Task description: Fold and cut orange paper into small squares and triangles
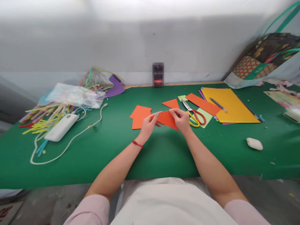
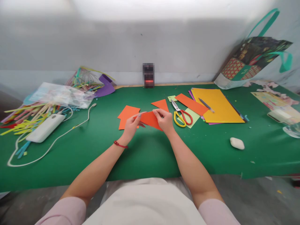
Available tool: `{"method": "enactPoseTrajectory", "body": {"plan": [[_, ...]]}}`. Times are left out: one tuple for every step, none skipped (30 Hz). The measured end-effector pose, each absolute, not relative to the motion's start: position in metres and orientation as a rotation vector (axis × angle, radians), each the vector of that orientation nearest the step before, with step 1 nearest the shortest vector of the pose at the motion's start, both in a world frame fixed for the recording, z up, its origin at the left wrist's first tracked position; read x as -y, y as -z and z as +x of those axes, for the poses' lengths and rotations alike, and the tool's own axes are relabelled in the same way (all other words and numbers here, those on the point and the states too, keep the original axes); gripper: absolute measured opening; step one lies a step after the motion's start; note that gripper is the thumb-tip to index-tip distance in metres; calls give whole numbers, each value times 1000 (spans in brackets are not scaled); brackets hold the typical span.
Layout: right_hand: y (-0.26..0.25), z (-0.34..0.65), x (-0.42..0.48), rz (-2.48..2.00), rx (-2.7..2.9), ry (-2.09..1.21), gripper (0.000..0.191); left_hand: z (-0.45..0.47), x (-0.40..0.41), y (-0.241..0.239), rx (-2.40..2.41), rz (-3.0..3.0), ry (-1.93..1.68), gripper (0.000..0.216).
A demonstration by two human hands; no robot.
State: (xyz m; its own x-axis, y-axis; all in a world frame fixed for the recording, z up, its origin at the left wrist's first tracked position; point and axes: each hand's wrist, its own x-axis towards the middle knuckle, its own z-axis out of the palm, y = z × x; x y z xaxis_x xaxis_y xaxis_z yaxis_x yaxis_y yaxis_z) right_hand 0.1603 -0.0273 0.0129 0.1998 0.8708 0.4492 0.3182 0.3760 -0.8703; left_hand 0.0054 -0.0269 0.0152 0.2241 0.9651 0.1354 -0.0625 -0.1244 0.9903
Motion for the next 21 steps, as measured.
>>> {"method": "enactPoseTrajectory", "body": {"plan": [[-13, 160, 28, -1177, 1394, -528, 25, 6, 26, -15, -972, 1376, -1143, 52], [-13, 159, 28, -1175, 1415, -508, 24, 6, 25, -15, -1004, 1382, -1137, 49], [-13, 159, 29, -1176, 1430, -491, 24, 6, 25, -15, -1033, 1382, -1136, 46], [-14, 158, 29, -1176, 1439, -479, 24, 6, 25, -15, -1059, 1380, -1140, 44], [-14, 158, 29, -1177, 1443, -472, 24, 6, 24, -14, -1082, 1376, -1147, 41], [-14, 157, 30, -1176, 1446, -468, 24, 6, 24, -13, -1099, 1372, -1155, 38], [-13, 157, 30, -1175, 1448, -467, 24, 7, 24, -12, -1111, 1367, -1166, 37], [-13, 157, 30, -1173, 1450, -469, 23, 7, 24, -12, -1118, 1360, -1180, 36], [-13, 157, 30, -1171, 1452, -473, 23, 7, 24, -12, -1120, 1353, -1194, 36], [-12, 157, 29, -1169, 1452, -481, 23, 7, 24, -12, -1118, 1347, -1203, 37], [-12, 157, 29, -1167, 1453, -490, 23, 8, 25, -12, -1112, 1344, -1208, 38], [-12, 157, 29, -1165, 1452, -500, 23, 8, 25, -12, -1103, 1342, -1207, 40], [-12, 157, 29, -1164, 1448, -508, 23, 9, 26, -13, -1089, 1346, -1199, 42], [-12, 157, 28, -1165, 1443, -515, 24, 9, 26, -13, -1074, 1353, -1184, 44], [-12, 158, 28, -1166, 1436, -518, 24, 9, 26, -13, -1059, 1361, -1167, 45], [-13, 158, 28, -1169, 1431, -518, 24, 9, 26, -12, -1045, 1366, -1152, 47], [-13, 158, 28, -1172, 1427, -516, 24, 9, 26, -11, -1032, 1368, -1142, 48], [-13, 157, 28, -1177, 1425, -511, 24, 10, 26, -10, -1022, 1365, -1136, 50], [-13, 157, 28, -1181, 1427, -505, 24, 10, 26, -9, -1015, 1356, -1137, 51], [-13, 157, 28, -1183, 1431, -498, 24, 10, 25, -7, -1009, 1344, -1143, 52], [-13, 157, 28, -1184, 1437, -493, 24, 10, 25, -5, -1002, 1334, -1149, 54]]}}
